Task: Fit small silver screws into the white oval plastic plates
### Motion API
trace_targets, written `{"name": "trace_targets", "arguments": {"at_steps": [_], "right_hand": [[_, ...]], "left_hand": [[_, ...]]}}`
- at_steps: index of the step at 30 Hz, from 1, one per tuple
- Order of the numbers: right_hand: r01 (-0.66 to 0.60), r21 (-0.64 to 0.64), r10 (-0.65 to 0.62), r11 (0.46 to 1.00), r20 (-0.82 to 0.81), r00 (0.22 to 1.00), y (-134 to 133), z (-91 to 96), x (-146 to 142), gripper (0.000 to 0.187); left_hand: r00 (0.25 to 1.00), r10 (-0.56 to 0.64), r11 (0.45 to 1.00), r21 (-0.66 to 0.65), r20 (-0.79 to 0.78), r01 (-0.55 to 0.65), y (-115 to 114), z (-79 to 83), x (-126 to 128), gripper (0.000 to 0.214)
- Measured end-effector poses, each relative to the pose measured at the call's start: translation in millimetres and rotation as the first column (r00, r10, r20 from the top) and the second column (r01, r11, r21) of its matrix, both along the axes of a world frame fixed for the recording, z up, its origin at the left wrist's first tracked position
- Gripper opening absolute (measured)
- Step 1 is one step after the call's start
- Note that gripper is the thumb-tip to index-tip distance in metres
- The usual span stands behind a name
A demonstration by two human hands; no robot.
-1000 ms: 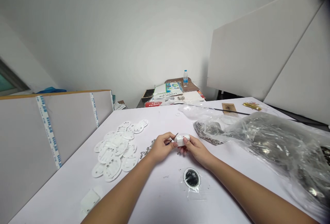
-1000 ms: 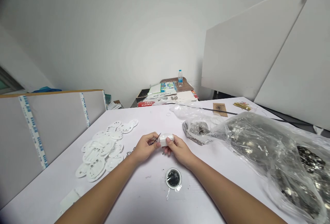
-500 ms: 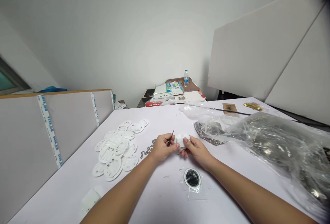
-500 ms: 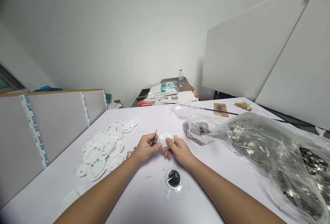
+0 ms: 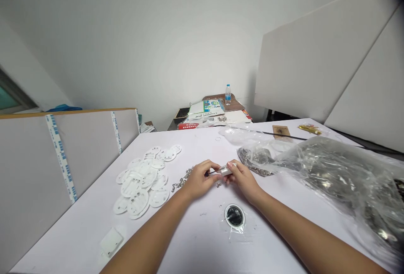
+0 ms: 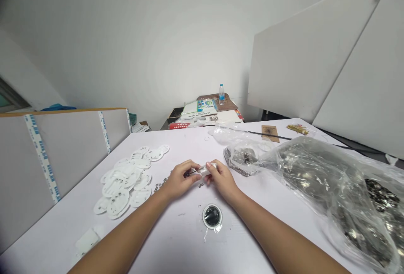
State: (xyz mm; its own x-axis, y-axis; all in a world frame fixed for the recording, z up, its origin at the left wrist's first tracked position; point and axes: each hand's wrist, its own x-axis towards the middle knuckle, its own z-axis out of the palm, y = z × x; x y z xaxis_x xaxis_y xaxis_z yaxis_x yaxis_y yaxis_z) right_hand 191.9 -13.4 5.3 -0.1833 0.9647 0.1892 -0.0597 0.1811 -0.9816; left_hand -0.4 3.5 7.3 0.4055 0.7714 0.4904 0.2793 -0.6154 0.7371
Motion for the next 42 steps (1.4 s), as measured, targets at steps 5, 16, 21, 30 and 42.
{"name": "trace_targets", "arguments": {"at_steps": [5,16,21,30,42], "right_hand": [[0.235,0.146,-0.262,0.961,0.212,0.941,11,-1.4,18,0.035],[0.203,0.345,-0.361,0.916,0.493,0.791,8,-0.1,20,0.046],[0.163,0.367,-0.347,0.916,0.519,0.781,8,-0.9,21,0.045],[0.156,0.38,-0.352,0.912,0.529,0.772,7,-1.3,21,0.043],[0.146,0.38,-0.342,0.913,0.523,0.781,7,-2.2,20,0.042]], "left_hand": [[0.985,0.109,0.991,-0.059,-0.133,-0.118,14,3.2,-19,0.022],[0.89,0.201,0.95,-0.14,-0.41,-0.279,25,9.2,-53,0.022],[0.917,0.004,0.936,-0.321,-0.4,-0.144,26,13.6,-69,0.023],[0.895,-0.136,0.908,-0.415,-0.425,-0.059,29,5.2,-71,0.025],[0.865,-0.133,0.965,-0.261,-0.485,0.002,25,7.0,-63,0.007]]}}
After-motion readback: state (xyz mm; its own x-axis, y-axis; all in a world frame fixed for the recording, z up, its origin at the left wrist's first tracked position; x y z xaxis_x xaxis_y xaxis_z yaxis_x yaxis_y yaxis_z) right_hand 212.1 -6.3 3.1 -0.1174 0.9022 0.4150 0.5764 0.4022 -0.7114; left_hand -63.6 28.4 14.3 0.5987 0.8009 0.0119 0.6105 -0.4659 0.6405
